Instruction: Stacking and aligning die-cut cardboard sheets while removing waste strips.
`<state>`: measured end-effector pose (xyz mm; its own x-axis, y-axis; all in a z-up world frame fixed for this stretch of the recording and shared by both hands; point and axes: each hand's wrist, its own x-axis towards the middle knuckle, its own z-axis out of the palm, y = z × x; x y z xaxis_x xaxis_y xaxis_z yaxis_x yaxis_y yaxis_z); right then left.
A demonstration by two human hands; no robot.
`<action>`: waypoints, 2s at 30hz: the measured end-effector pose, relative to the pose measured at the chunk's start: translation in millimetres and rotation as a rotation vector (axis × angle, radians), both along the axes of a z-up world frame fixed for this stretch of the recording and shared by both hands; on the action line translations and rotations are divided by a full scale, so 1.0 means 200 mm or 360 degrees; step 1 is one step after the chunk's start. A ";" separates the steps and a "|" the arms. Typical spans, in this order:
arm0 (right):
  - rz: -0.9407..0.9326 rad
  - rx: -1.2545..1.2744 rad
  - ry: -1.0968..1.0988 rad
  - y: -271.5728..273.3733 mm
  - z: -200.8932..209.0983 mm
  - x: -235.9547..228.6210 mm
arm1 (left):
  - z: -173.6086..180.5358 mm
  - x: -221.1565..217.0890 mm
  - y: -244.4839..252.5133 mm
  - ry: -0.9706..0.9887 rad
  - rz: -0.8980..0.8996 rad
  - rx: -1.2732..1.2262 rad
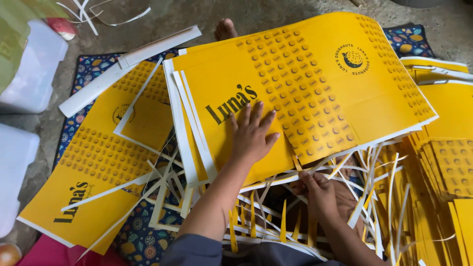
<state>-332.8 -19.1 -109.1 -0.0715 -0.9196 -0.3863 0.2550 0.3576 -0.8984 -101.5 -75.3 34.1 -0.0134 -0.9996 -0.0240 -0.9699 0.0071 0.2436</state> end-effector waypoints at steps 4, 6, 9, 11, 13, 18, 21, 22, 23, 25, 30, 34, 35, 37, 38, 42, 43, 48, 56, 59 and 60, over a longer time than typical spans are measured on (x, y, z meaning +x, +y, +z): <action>0.0055 0.0111 -0.0099 0.05 0.07 0.07 | -0.05 0.05 -0.04 -0.0067 -0.0041 0.0027; 0.0117 0.0152 -0.0144 0.09 0.12 0.13 | -0.10 0.15 -0.08 -0.0112 -0.0056 0.0056; 0.0446 0.0257 -0.0143 0.18 0.19 0.22 | -0.07 0.31 -0.05 0.0055 -0.0215 -0.0161; 0.0887 0.0406 -0.0333 0.23 0.23 0.28 | 0.10 0.34 0.05 -0.0079 -0.0169 0.0237; 0.0916 0.0466 -0.0286 0.26 0.28 0.37 | 0.15 0.31 0.09 -0.0139 -0.0112 0.0318; 0.0542 0.0352 -0.0159 0.28 0.13 0.47 | 0.04 0.30 0.07 -0.0130 -0.0064 0.0044; 0.0375 0.0195 -0.0133 0.23 0.07 0.41 | 0.06 0.26 0.04 -0.0033 -0.0021 0.0072; 0.0303 0.0098 -0.0142 0.20 0.08 0.39 | 0.07 0.25 0.03 -0.0056 -0.0004 0.0078; 0.0232 0.0000 -0.0151 0.18 0.09 0.37 | 0.08 0.23 0.03 -0.0079 0.0014 0.0083; 0.0246 -0.0005 -0.0076 0.15 0.13 0.35 | 0.06 0.22 0.01 -0.0095 0.0008 0.0090; 0.0374 -0.0059 0.0115 0.17 0.03 0.32 | 0.05 0.22 0.00 -0.0093 0.0019 0.0130; 0.0326 -0.0126 0.0113 0.21 -0.01 0.29 | 0.04 0.22 -0.01 -0.0090 0.0020 0.0109; 0.0295 -0.0120 0.0074 0.22 -0.01 0.29 | 0.04 0.22 -0.01 -0.0086 0.0019 0.0129; 0.0299 -0.0100 0.0022 0.22 0.02 0.30 | 0.04 0.22 0.00 -0.0084 0.0020 0.0113; 0.0306 -0.0078 -0.0030 0.22 0.03 0.31 | 0.04 0.22 0.00 -0.0082 0.0022 0.0100; 0.0466 0.0001 -0.0179 0.26 0.12 0.42 | 0.04 0.21 0.00 -0.0126 0.0018 0.0124; 0.0556 0.0074 -0.0143 0.29 0.14 0.45 | 0.05 0.21 0.01 -0.0126 0.0020 0.0121; 0.0716 0.0363 -0.0102 0.33 0.20 0.51 | 0.04 0.21 0.00 -0.0111 0.0024 0.0095; 0.0688 0.0267 -0.0081 0.37 0.18 0.49 | 0.03 0.21 0.01 -0.0105 0.0014 0.0101; 0.0680 0.0274 -0.0099 0.36 0.15 0.48 | 0.04 0.21 0.00 -0.0111 0.0011 0.0103; 0.0681 0.0271 -0.0102 0.36 0.18 0.48 | 0.04 0.21 0.01 -0.0115 0.0012 0.0100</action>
<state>-235.9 53.2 -72.8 0.3295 -0.7844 -0.5256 0.1054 0.5837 -0.8051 -60.0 -74.2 42.4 -0.0016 -0.9962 -0.0875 -0.9849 -0.0135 0.1727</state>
